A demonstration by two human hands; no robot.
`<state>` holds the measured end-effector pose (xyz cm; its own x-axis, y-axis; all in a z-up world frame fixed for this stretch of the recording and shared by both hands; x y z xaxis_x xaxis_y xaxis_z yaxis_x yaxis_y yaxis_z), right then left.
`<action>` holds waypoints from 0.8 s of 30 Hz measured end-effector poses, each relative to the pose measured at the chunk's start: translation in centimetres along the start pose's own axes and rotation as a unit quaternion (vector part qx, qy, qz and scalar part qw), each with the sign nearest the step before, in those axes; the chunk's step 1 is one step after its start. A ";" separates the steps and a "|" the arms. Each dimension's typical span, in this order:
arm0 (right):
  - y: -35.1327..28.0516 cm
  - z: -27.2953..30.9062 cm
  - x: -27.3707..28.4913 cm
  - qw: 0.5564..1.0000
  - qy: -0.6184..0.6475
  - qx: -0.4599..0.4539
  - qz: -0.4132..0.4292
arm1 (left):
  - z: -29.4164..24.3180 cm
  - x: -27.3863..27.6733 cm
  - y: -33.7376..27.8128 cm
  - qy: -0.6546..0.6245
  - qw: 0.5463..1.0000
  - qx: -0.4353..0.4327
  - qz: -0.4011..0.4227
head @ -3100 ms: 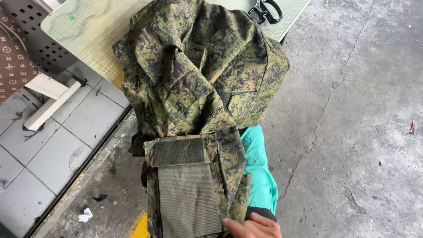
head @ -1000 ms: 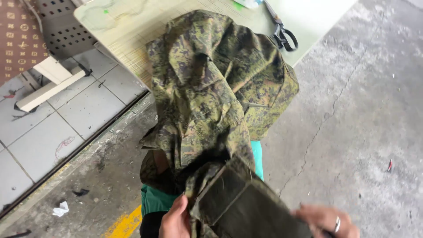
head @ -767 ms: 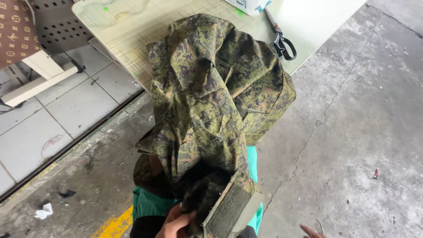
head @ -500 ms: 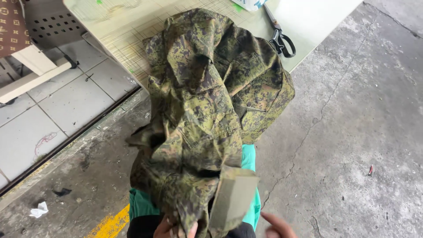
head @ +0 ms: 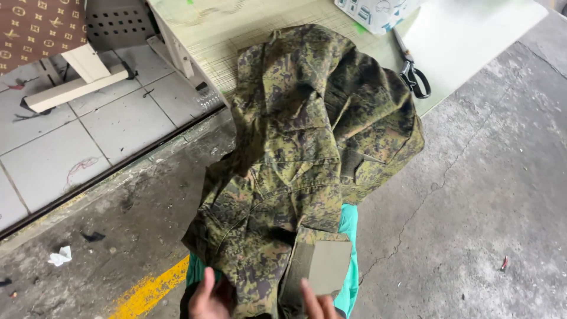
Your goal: Removing a velcro patch from a camouflage jacket by cutting the stitches with a small blade
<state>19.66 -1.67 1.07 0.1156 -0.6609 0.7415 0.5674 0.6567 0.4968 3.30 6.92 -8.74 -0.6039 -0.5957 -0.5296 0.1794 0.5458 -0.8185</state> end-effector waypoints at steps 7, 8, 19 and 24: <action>5.4 4.6 0.4 0.985 -0.046 0.105 0.129 | -7.1 -8.5 -7.4 0.405 0.726 -0.496 0.251; 5.9 5.7 0.8 0.984 -0.019 0.133 0.114 | -6.2 -9.5 -9.2 0.483 0.585 -0.570 0.317; 10.3 -6.2 5.8 0.951 0.162 -0.265 0.011 | -0.7 -4.4 0.5 0.755 0.638 -0.055 0.138; 12.1 -5.8 6.0 0.939 0.166 -0.302 -0.002 | -0.8 -5.8 0.0 0.264 0.955 -0.128 -0.035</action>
<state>31.97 0.18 8.92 0.3030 -0.8052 0.5098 0.9153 0.3949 0.0796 6.21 10.84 -5.52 -0.9271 -0.2933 -0.2335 -0.0318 0.6821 -0.7305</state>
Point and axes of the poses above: each hand's wrist, its own y-axis towards the middle knuckle, its own x-axis out of the back of the hand, z = x × y, the point moved 10 cm from there along y, towards the middle knuckle, and after that the axes turned 12 degrees about -x, right-handed, at the moved point
